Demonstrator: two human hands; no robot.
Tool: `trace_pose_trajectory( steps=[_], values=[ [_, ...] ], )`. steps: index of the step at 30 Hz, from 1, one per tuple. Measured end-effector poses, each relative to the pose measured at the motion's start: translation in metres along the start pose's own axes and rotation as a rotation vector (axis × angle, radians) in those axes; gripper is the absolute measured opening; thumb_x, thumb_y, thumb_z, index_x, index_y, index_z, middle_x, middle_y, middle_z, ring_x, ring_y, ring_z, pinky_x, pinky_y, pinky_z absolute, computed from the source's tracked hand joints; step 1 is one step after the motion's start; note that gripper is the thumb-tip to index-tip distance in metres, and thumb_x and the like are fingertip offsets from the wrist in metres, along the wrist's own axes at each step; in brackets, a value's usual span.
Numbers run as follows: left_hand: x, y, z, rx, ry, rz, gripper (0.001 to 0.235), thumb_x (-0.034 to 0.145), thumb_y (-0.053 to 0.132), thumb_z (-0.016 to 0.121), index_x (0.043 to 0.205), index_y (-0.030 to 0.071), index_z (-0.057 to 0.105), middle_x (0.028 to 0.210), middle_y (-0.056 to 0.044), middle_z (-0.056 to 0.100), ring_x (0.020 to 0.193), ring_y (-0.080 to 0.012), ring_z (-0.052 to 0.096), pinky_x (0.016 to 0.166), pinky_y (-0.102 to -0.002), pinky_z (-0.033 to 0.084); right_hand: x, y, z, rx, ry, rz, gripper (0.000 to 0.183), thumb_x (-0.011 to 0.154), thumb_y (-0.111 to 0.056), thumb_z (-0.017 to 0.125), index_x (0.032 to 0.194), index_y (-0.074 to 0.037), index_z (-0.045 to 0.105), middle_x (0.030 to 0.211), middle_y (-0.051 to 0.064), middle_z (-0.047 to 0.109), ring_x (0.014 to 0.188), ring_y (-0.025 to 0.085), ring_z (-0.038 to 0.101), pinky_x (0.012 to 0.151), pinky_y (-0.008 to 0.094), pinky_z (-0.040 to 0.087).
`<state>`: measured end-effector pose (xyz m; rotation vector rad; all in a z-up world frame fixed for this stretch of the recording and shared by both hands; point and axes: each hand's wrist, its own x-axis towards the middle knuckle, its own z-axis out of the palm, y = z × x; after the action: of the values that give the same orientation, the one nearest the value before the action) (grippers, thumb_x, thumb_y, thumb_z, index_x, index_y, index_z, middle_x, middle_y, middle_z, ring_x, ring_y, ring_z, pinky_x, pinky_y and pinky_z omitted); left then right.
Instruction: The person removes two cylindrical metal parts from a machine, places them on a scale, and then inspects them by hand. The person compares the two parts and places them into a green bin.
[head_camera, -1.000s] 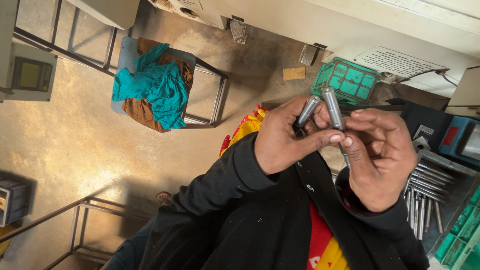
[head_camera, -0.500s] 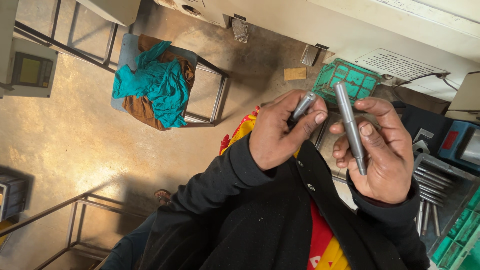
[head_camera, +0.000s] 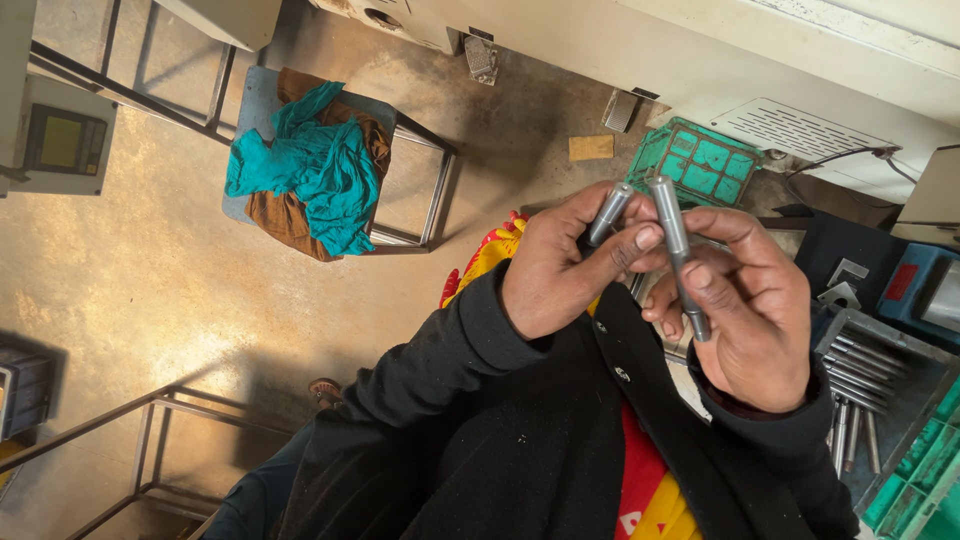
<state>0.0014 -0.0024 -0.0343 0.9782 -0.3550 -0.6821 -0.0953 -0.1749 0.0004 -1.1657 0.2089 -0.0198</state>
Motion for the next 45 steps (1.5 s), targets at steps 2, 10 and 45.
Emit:
trace_pose_trajectory(
  steps=[2, 10, 45],
  values=[
    [-0.001, 0.000, -0.001, -0.034, 0.003, -0.001, 0.023, 0.109, 0.012, 0.063, 0.127, -0.001, 0.061, 0.108, -0.003, 0.069, 0.101, -0.0069, 0.066, 0.093, -0.025, 0.057, 0.000, -0.001, 0.001, 0.028, 0.009, 0.012, 0.037, 0.111, -0.011, 0.053, 0.142, 0.008, 0.049, 0.117, 0.025, 0.069, 0.082, 0.021, 0.072, 0.062, 0.026, 0.054],
    [0.001, 0.004, 0.003, -0.006, 0.077, 0.059, 0.029, 0.107, 0.011, 0.065, 0.133, 0.002, 0.057, 0.110, 0.000, 0.066, 0.102, -0.0046, 0.061, 0.092, -0.022, 0.053, 0.004, -0.003, 0.008, 0.028, 0.003, 0.052, 0.037, 0.111, -0.013, 0.054, 0.142, 0.006, 0.049, 0.113, 0.027, 0.070, 0.072, 0.017, 0.068, 0.056, 0.025, 0.053],
    [0.006, -0.030, 0.004, -0.655, 0.054, -0.094, 0.049, 0.121, 0.028, 0.031, 0.157, -0.004, 0.041, 0.154, -0.020, 0.052, 0.133, -0.0270, 0.056, 0.114, -0.043, 0.048, 0.006, 0.019, 0.032, -0.661, 0.275, -0.315, 0.034, 0.106, 0.003, 0.064, 0.138, 0.005, 0.054, 0.123, 0.012, 0.065, 0.097, 0.012, 0.069, 0.079, 0.023, 0.059]
  ],
)
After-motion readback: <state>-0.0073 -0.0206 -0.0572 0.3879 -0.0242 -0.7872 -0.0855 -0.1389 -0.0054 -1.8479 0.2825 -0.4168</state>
